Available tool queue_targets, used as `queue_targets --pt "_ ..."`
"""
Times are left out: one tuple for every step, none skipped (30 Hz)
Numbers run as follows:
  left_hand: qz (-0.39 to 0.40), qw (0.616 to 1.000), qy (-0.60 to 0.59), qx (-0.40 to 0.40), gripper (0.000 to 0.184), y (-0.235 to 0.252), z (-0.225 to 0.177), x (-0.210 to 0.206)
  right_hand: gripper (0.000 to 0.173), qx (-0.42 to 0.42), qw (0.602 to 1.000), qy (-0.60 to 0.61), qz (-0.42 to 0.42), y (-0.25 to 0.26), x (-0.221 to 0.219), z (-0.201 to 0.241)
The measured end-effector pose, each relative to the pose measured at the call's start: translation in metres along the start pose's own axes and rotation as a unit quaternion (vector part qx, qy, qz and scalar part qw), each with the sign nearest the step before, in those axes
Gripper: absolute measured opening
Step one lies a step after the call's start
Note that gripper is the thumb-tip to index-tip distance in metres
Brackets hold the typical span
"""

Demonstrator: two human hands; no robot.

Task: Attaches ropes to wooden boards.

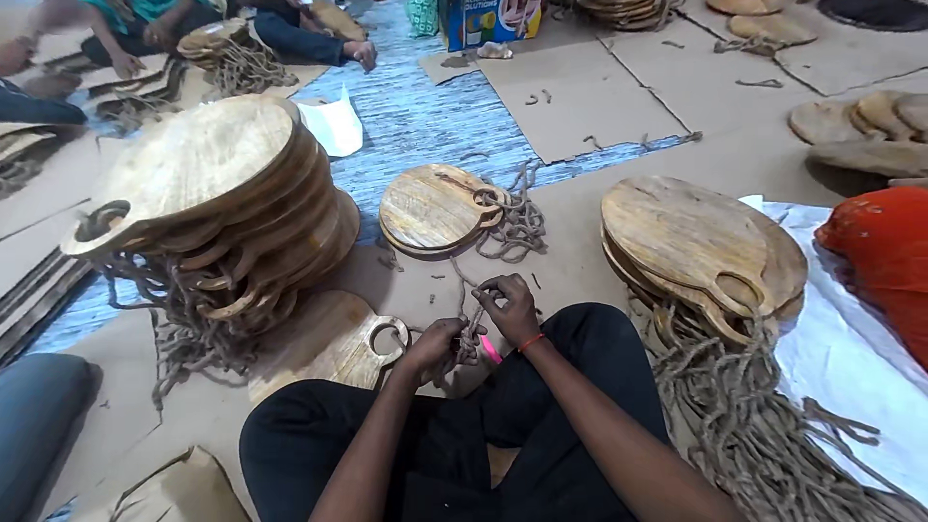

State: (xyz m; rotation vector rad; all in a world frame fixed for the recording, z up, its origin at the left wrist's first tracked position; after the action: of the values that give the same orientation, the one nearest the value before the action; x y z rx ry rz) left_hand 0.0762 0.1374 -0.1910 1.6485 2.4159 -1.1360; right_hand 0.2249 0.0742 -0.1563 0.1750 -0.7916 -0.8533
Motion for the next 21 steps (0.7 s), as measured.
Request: queue_targets --pt "-0.009 1.000 -0.009 -0.013 0.050 0.001 -0.001 0.001 0.028 0.011 0.999 -0.034 -0.020 0.001 0.003 0.001" --pt "-0.026 0.999 -0.020 -0.027 0.049 0.001 -0.003 0.004 0.032 0.012 0.997 -0.063 -0.032 0.002 0.006 0.001" --pt "-0.049 0.998 -0.032 -0.038 0.048 0.001 -0.005 0.009 0.033 0.010 0.996 -0.075 -0.039 0.002 0.008 0.002" --pt "-0.071 0.995 -0.043 -0.049 0.047 0.001 -0.007 0.013 0.032 0.006 0.997 -0.067 -0.036 0.002 0.009 0.003" --pt "-0.087 0.993 -0.050 -0.059 0.046 0.000 -0.010 0.017 0.029 -0.003 0.999 -0.043 -0.019 0.002 0.007 0.004" --pt "-0.098 0.992 -0.052 -0.067 0.044 0.000 -0.011 0.020 0.028 -0.028 0.999 0.004 0.026 -0.001 0.000 0.002" --pt "-0.101 0.991 -0.051 -0.073 0.043 0.000 -0.012 0.022 0.031 -0.073 0.991 0.066 0.093 -0.006 -0.012 -0.002" --pt "-0.099 0.991 -0.044 -0.076 0.041 0.000 -0.012 0.021 0.035 -0.131 0.968 0.130 0.172 -0.012 -0.027 -0.006" --pt "-0.095 0.992 -0.033 -0.076 0.039 -0.001 -0.012 0.019 0.037 -0.183 0.934 0.192 0.238 -0.020 -0.040 -0.007" --pt "-0.088 0.993 -0.017 -0.073 0.036 -0.001 -0.012 0.017 0.038 -0.221 0.902 0.246 0.277 -0.027 -0.050 -0.006" --pt "-0.081 0.994 -0.002 -0.070 0.035 -0.001 -0.011 0.015 0.038 -0.246 0.878 0.290 0.290 -0.032 -0.057 -0.005" --pt "-0.073 0.995 0.010 -0.066 0.034 -0.001 -0.010 0.013 0.034 -0.263 0.861 0.329 0.287 -0.034 -0.060 -0.004" --pt "-0.066 0.996 0.015 -0.063 0.033 -0.001 -0.009 0.012 0.030 -0.279 0.845 0.363 0.277 -0.035 -0.060 -0.005" --pt "-0.057 0.996 0.016 -0.059 0.031 0.000 -0.008 0.011 0.025 -0.297 0.828 0.393 0.268 -0.035 -0.059 -0.007" --pt "-0.051 0.997 0.017 -0.056 0.030 0.001 -0.006 0.010 0.021 -0.316 0.809 0.424 0.256 -0.035 -0.056 -0.008" --pt "-0.048 0.998 0.019 -0.048 0.028 0.002 -0.004 0.009 0.019 -0.332 0.791 0.451 0.245 -0.035 -0.054 -0.007" --pt "-0.045 0.998 0.023 -0.036 0.028 0.003 -0.001 0.008 0.022 -0.349 0.774 0.470 0.240 -0.034 -0.052 -0.006" --pt "-0.043 0.998 0.027 -0.024 0.028 0.003 0.002 0.006 0.025 -0.364 0.761 0.482 0.237 -0.035 -0.051 -0.006" --pt "-0.039 0.999 0.030 -0.012 0.029 0.004 0.004 0.004 0.027 -0.375 0.756 0.483 0.234 -0.035 -0.050 -0.006" --pt "-0.034 0.999 0.030 -0.002 0.030 0.004 0.006 0.001 0.029 -0.381 0.760 0.473 0.232 -0.037 -0.051 -0.009" --pt "-0.031 0.999 0.027 0.005 0.033 0.004 0.007 0.000 0.031 -0.383 0.769 0.456 0.232 -0.038 -0.054 -0.013"
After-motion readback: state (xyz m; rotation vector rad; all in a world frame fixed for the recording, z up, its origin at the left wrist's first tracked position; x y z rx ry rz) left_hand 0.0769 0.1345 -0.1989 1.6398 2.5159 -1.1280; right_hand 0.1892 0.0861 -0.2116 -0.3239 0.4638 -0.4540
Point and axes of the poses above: each hand's wrist, its own y-axis towards the middle knuckle, its own x-axis out of the back of the hand, z = x × y, the point moved 8 cm from there along y, towards the middle knuckle, and after that the axes turned 1 degree about y, right-handed, at the moved point
